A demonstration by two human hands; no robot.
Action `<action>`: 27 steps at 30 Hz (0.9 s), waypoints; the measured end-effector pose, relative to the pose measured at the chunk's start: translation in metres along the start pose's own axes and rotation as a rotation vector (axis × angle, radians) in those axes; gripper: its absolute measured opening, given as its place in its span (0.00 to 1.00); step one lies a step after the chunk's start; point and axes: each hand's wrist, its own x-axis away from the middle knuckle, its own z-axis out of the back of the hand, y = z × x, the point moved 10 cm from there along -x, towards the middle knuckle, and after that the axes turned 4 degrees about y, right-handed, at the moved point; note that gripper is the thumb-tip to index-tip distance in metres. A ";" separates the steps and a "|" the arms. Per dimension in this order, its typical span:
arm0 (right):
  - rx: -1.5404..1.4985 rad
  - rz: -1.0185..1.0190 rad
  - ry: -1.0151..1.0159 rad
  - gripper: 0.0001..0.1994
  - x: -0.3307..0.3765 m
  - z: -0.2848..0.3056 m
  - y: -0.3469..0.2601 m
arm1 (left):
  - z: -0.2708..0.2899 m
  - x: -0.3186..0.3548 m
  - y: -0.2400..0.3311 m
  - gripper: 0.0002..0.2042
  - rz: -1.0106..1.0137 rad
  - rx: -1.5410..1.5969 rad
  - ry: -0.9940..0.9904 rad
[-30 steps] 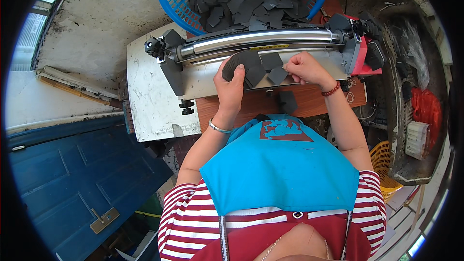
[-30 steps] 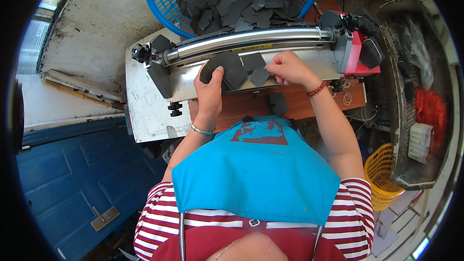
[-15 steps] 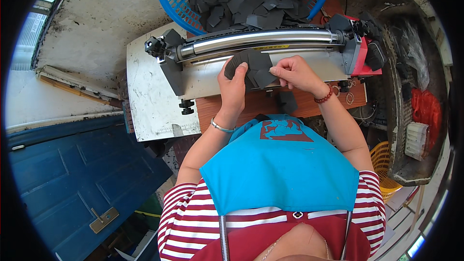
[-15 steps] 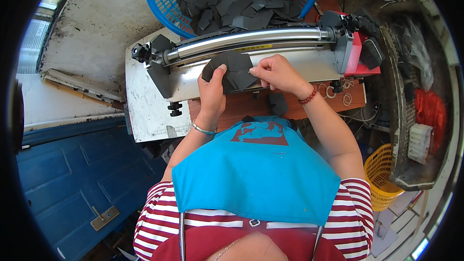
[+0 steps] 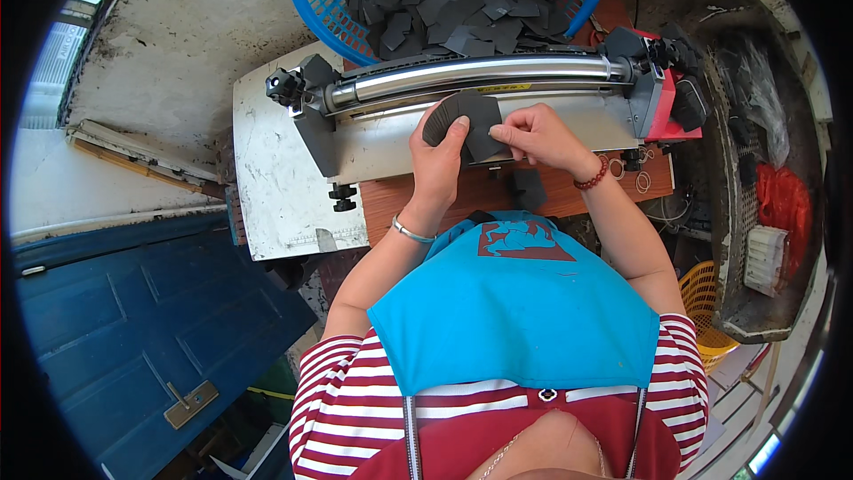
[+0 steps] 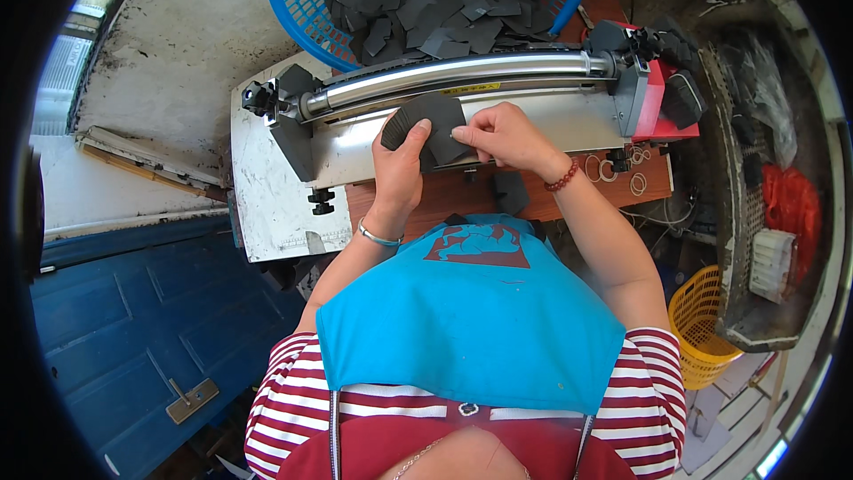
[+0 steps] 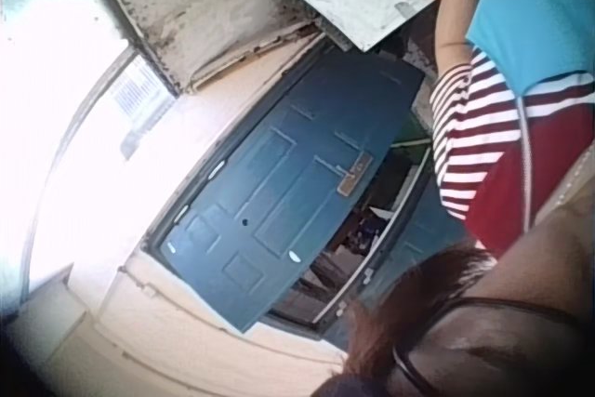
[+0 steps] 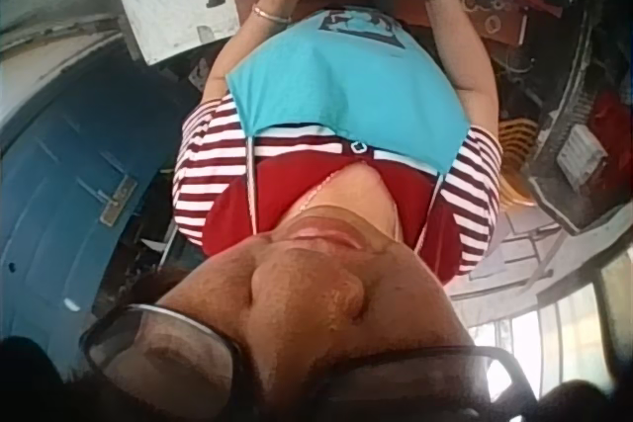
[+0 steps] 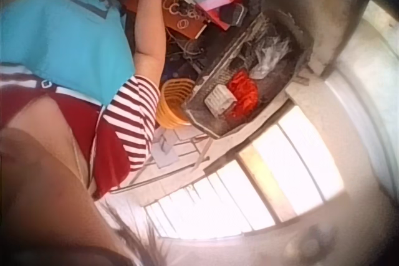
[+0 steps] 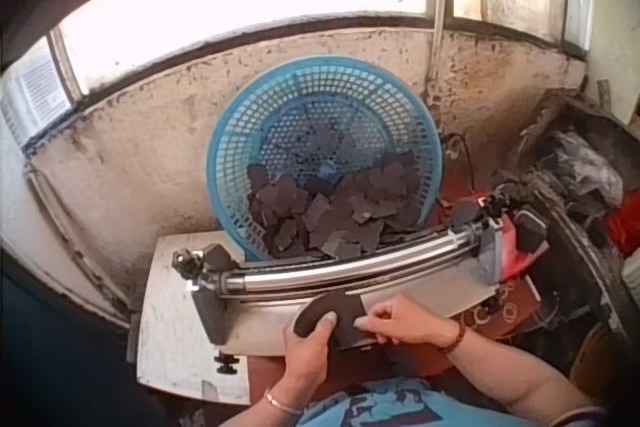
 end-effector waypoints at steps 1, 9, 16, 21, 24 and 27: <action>-0.038 0.015 -0.041 0.22 0.003 -0.005 -0.003 | -0.002 0.001 0.000 0.12 0.021 0.017 -0.005; 0.318 -0.067 0.067 0.22 -0.007 0.048 0.012 | 0.008 -0.004 -0.010 0.10 0.146 0.098 -0.009; 0.083 0.049 0.007 0.22 -0.001 0.001 -0.010 | -0.003 -0.003 -0.011 0.10 0.069 0.055 -0.014; -0.040 0.040 -0.038 0.21 0.004 -0.006 -0.012 | -0.004 -0.001 -0.004 0.09 0.124 0.122 -0.024; -0.067 0.005 -0.076 0.21 0.005 -0.007 -0.008 | 0.000 -0.002 -0.010 0.08 0.143 0.142 -0.026; -0.004 0.069 -0.055 0.20 0.007 -0.004 -0.011 | 0.004 -0.003 -0.012 0.08 0.122 0.111 -0.006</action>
